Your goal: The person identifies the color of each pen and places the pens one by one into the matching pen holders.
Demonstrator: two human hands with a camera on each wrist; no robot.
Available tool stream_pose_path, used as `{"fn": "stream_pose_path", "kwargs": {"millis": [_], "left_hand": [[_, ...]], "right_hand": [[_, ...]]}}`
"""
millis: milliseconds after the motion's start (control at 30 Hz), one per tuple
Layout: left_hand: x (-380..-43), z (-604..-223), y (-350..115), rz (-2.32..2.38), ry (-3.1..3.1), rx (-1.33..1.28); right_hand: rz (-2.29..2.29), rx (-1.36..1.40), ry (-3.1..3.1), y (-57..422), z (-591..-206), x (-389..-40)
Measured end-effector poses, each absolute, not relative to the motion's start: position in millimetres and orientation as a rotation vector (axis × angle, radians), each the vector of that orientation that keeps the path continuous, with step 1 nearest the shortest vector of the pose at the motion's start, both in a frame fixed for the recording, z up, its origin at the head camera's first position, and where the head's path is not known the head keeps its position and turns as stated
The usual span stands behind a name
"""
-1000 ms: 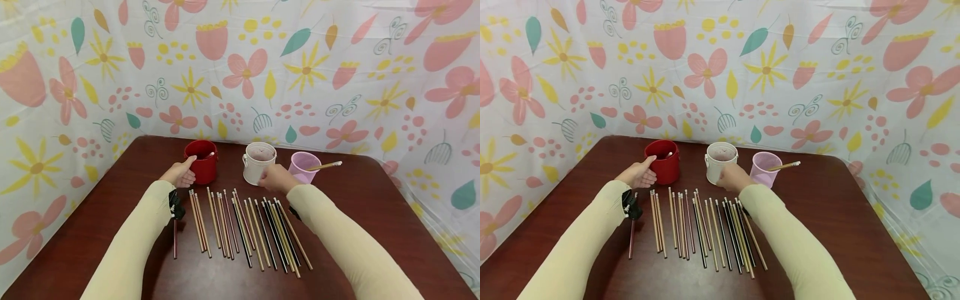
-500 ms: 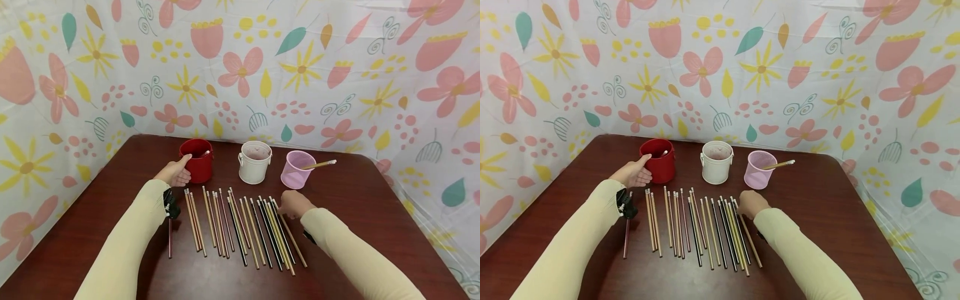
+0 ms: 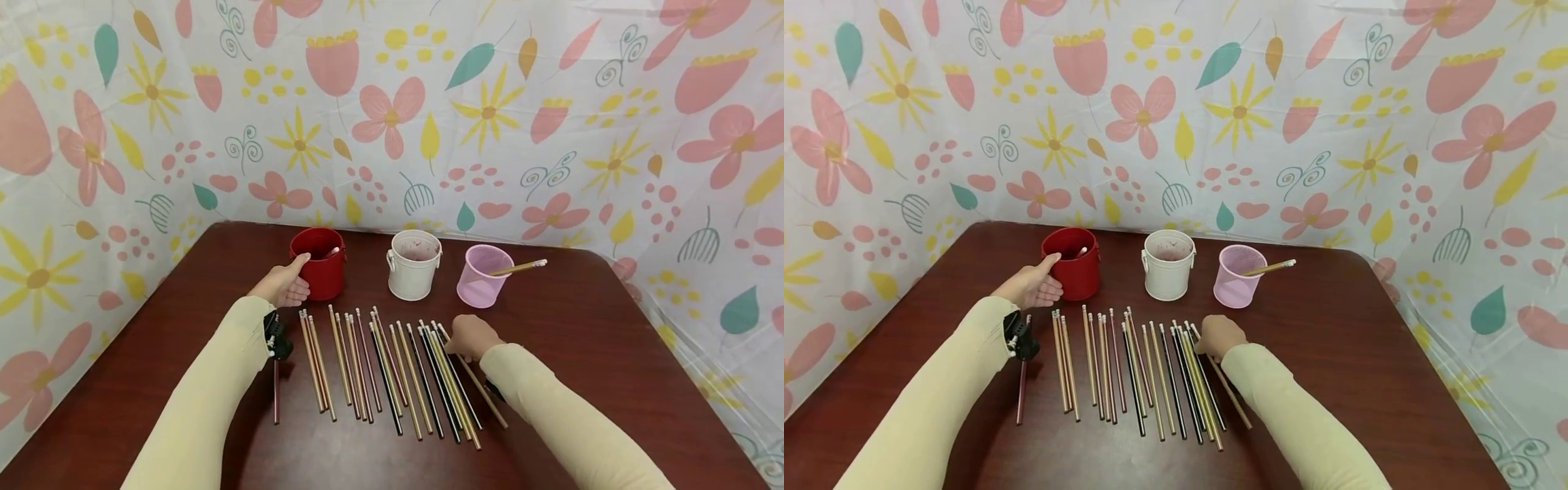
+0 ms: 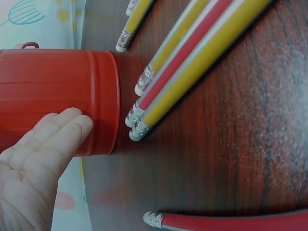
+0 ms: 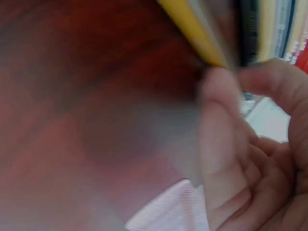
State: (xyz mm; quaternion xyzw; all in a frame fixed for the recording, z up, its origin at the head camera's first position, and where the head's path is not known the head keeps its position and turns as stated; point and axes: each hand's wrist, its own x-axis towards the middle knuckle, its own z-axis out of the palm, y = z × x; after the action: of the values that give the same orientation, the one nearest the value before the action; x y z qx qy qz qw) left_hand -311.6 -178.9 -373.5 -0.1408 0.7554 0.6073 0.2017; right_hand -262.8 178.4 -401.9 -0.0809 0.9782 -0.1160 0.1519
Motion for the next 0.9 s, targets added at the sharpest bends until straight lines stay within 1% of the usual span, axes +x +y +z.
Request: {"fn": "stream_pose_path", "kwargs": {"millis": [167,400,667,900], "left_hand": [[-311.4,-371.9,-178.0,1.695,2.120,-0.374],[-310.9,-374.8,-178.2,1.701,2.124,-0.391],[-309.6,-377.1,-180.2,1.686,2.137,-0.371],[-309.6,-374.3,-178.5,1.690,2.133,-0.367]], "right_hand": [[-0.440,-0.230,2.846,184.1,-407.0,-263.6],[-0.591,-0.358,2.929,193.2,-400.9,-267.1],[-0.787,-0.357,2.924,202.8,-379.1,-266.2],[-0.813,-0.386,2.960,211.4,-354.5,-269.5]]}}
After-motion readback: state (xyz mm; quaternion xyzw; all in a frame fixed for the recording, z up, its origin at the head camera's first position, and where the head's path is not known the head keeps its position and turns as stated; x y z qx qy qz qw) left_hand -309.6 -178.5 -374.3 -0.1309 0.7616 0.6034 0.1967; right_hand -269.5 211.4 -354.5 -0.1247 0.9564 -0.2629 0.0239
